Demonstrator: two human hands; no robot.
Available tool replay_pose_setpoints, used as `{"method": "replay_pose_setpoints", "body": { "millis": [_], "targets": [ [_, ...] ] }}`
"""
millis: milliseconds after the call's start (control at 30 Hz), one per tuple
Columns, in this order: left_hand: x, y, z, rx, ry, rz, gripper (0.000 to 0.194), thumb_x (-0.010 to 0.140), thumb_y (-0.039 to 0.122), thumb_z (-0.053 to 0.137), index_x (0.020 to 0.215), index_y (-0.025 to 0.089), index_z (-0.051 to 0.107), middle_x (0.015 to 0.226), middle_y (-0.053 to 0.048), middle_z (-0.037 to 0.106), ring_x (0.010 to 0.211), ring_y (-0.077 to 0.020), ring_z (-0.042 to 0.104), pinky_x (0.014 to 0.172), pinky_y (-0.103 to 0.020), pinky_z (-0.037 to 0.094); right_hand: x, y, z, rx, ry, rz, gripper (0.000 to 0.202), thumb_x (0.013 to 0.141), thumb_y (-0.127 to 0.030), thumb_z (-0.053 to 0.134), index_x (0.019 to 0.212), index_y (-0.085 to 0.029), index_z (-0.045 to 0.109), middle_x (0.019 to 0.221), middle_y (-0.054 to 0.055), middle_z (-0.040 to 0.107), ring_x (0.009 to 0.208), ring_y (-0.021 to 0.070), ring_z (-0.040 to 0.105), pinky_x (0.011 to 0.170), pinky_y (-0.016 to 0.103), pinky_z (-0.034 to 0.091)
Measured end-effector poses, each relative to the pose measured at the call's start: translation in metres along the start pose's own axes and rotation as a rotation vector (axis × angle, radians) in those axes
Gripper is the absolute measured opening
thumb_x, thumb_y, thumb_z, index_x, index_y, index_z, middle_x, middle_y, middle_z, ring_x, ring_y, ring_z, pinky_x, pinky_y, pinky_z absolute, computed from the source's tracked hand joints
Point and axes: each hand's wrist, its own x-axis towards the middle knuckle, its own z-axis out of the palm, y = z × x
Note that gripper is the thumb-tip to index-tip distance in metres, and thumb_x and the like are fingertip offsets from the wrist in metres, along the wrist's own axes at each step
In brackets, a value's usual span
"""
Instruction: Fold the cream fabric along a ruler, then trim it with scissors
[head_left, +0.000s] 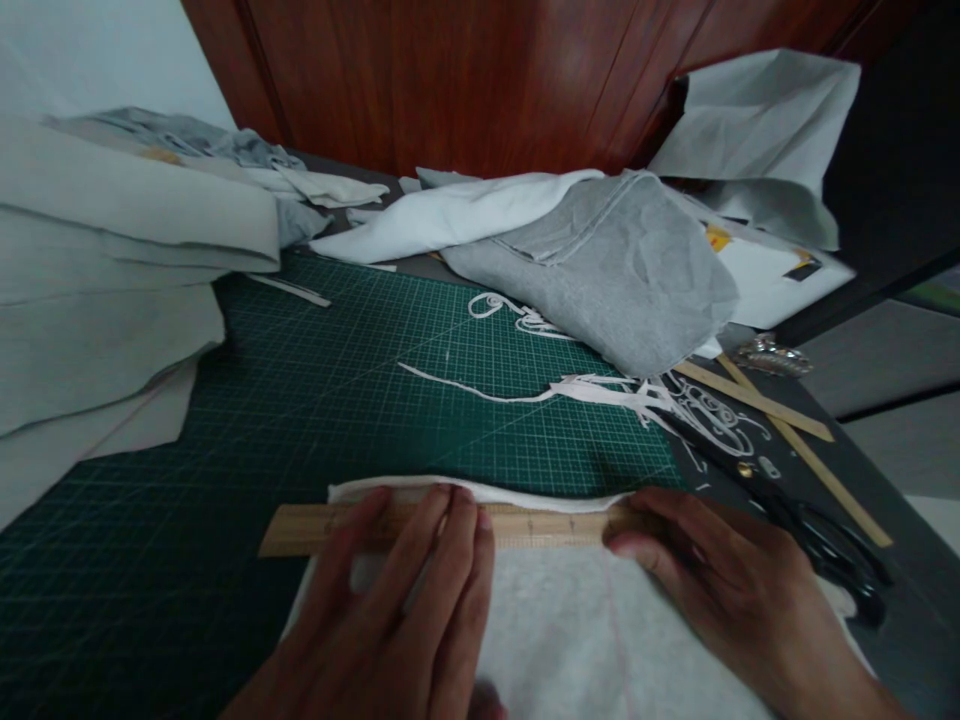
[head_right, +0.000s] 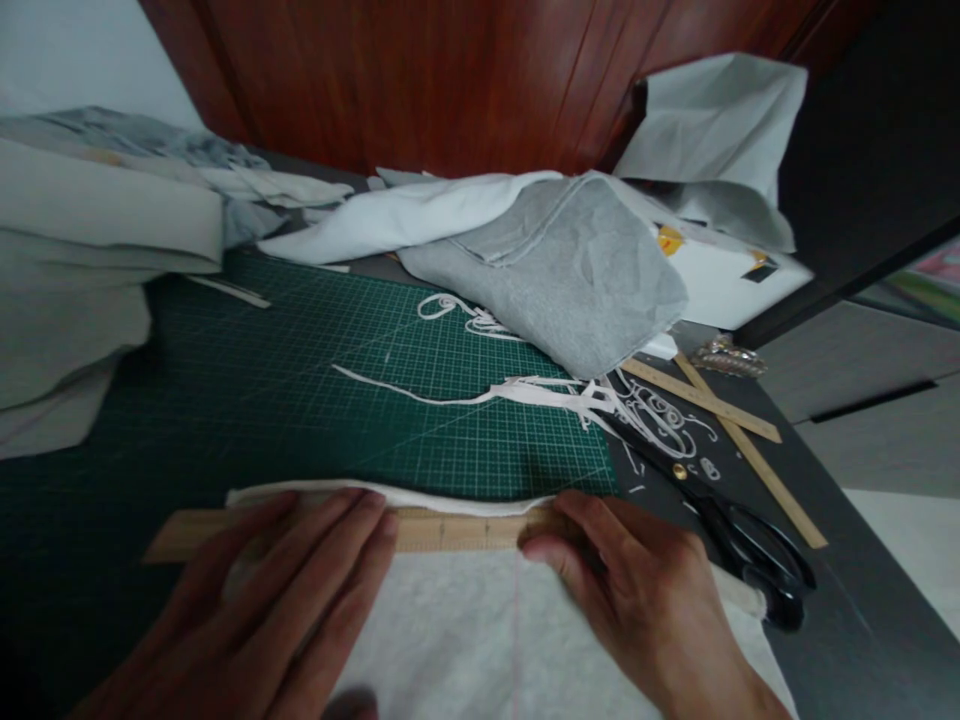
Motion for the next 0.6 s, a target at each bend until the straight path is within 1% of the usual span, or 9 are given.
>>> {"method": "replay_pose_setpoints", "body": {
  "millis": [67, 133, 200, 233, 267, 333, 367, 433, 600],
  "targets": [
    [0.002, 0.001, -0.006, 0.024, -0.03, 0.009, 0.065, 0.101, 0.061, 0.051, 0.136, 0.009, 0.068, 0.147, -0.018, 0.065, 0.144, -0.034, 0.042, 0.13, -0.051, 0.013, -0.001, 0.003, -0.001, -0.041, -0.005, -0.067, 0.022, 0.112, -0.044, 0.059, 0.116, -0.026, 0.07, 0.093, 0.0, 0.086, 0.076, 0.0181, 0.084, 0.07, 0.024, 0.067],
    [0.005, 0.002, -0.012, 0.05, -0.073, -0.015, 0.063, 0.102, 0.058, 0.052, 0.137, 0.009, 0.069, 0.147, -0.017, 0.065, 0.143, -0.0339, 0.043, 0.124, -0.051, 0.021, -0.001, 0.006, -0.002, -0.075, -0.004, -0.159, 0.021, 0.112, -0.039, 0.059, 0.121, -0.024, 0.07, 0.097, 0.003, 0.087, 0.078, 0.0185, 0.085, 0.07, 0.023, 0.068],
    [0.009, 0.003, -0.015, 0.06, -0.035, 0.021, 0.063, 0.102, 0.061, 0.05, 0.133, 0.011, 0.072, 0.143, -0.015, 0.068, 0.138, -0.0328, 0.045, 0.116, -0.049, 0.029, -0.002, 0.01, -0.002, -0.111, -0.001, -0.239, 0.023, 0.112, -0.034, 0.059, 0.128, -0.02, 0.07, 0.101, 0.005, 0.087, 0.08, 0.019, 0.085, 0.071, 0.024, 0.069],
    [0.01, 0.004, -0.017, 0.065, -0.094, 0.001, 0.062, 0.102, 0.06, 0.052, 0.135, 0.011, 0.072, 0.146, -0.014, 0.067, 0.138, -0.033, 0.045, 0.114, -0.049, 0.03, -0.002, 0.011, -0.003, -0.128, 0.001, -0.272, 0.025, 0.112, -0.032, 0.06, 0.131, -0.019, 0.07, 0.103, 0.007, 0.087, 0.082, 0.0196, 0.086, 0.073, 0.024, 0.069],
    [0.011, 0.005, -0.018, 0.067, -0.093, 0.0, 0.061, 0.101, 0.059, 0.053, 0.132, 0.011, 0.073, 0.144, -0.014, 0.067, 0.136, -0.033, 0.046, 0.112, -0.049, 0.033, -0.002, 0.012, -0.003, -0.142, -0.001, -0.302, 0.026, 0.112, -0.029, 0.06, 0.134, -0.018, 0.069, 0.105, 0.008, 0.087, 0.084, 0.0204, 0.086, 0.073, 0.025, 0.069],
    [0.012, 0.006, -0.021, 0.075, -0.078, 0.003, 0.059, 0.1, 0.058, 0.054, 0.13, 0.011, 0.075, 0.143, -0.014, 0.068, 0.135, -0.0331, 0.047, 0.11, -0.048, 0.034, -0.003, 0.015, -0.003, -0.158, -0.01, -0.345, 0.029, 0.11, -0.026, 0.062, 0.138, -0.018, 0.068, 0.108, 0.009, 0.087, 0.087, 0.022, 0.086, 0.072, 0.027, 0.07],
    [0.012, 0.008, -0.023, 0.072, -0.094, -0.016, 0.059, 0.1, 0.057, 0.054, 0.131, 0.011, 0.074, 0.145, -0.014, 0.067, 0.136, -0.033, 0.047, 0.112, -0.048, 0.034, -0.004, 0.017, -0.002, -0.163, -0.014, -0.353, 0.031, 0.11, -0.025, 0.063, 0.139, -0.018, 0.068, 0.109, 0.009, 0.087, 0.088, 0.0227, 0.086, 0.072, 0.027, 0.07],
    [0.012, 0.009, -0.026, 0.066, -0.098, -0.011, 0.059, 0.1, 0.056, 0.054, 0.132, 0.01, 0.073, 0.145, -0.015, 0.067, 0.136, -0.0329, 0.048, 0.112, -0.048, 0.035, -0.005, 0.02, -0.002, -0.167, -0.011, -0.353, 0.032, 0.109, -0.025, 0.064, 0.14, -0.018, 0.069, 0.11, 0.01, 0.087, 0.088, 0.0238, 0.087, 0.071, 0.028, 0.071],
    [0.011, 0.01, -0.028, 0.071, -0.127, 0.028, 0.057, 0.102, 0.054, 0.05, 0.13, 0.009, 0.074, 0.145, -0.018, 0.066, 0.136, -0.0371, 0.05, 0.111, -0.055, 0.032, -0.006, 0.026, 0.001, -0.159, 0.006, -0.373, 0.034, 0.107, -0.027, 0.067, 0.14, -0.019, 0.071, 0.107, 0.008, 0.088, 0.083, 0.0239, 0.087, 0.067, 0.028, 0.071]
  ]
}}
